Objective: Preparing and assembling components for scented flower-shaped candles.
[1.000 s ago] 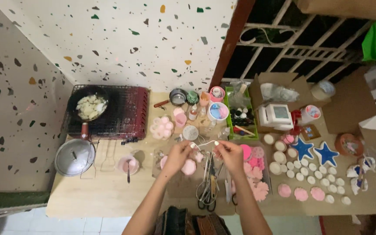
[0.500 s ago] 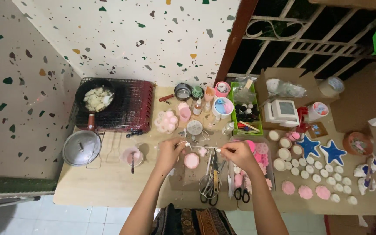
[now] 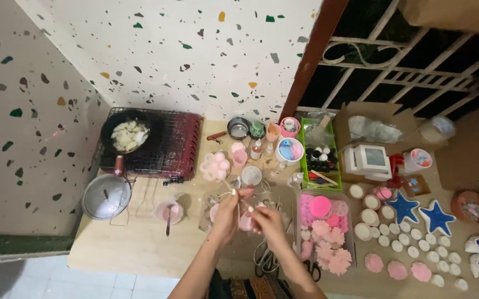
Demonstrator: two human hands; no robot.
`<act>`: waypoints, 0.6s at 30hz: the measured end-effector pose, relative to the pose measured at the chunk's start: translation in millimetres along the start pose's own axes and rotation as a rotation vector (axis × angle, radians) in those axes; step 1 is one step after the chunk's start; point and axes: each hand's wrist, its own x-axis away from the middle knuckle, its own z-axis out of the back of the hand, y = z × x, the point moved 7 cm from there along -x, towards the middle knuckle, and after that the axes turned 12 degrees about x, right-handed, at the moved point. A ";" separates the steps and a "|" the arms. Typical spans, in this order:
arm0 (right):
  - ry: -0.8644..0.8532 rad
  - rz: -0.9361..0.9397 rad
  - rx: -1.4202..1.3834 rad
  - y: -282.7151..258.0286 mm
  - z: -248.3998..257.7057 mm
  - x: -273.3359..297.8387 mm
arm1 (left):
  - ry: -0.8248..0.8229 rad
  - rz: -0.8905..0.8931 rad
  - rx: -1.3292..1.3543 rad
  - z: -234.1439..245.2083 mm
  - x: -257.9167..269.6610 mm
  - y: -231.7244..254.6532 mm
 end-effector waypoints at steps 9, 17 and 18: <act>0.307 0.045 0.490 195.2 88.5 -213.8 | 0.267 -0.014 -0.153 58.5 -15.7 23.2; 0.489 0.100 1.103 125.4 59.2 -237.8 | 0.201 0.060 -0.071 53.0 -25.8 26.4; 0.482 0.100 1.103 143.7 59.1 -247.9 | 0.207 0.058 -0.070 47.2 -29.7 32.2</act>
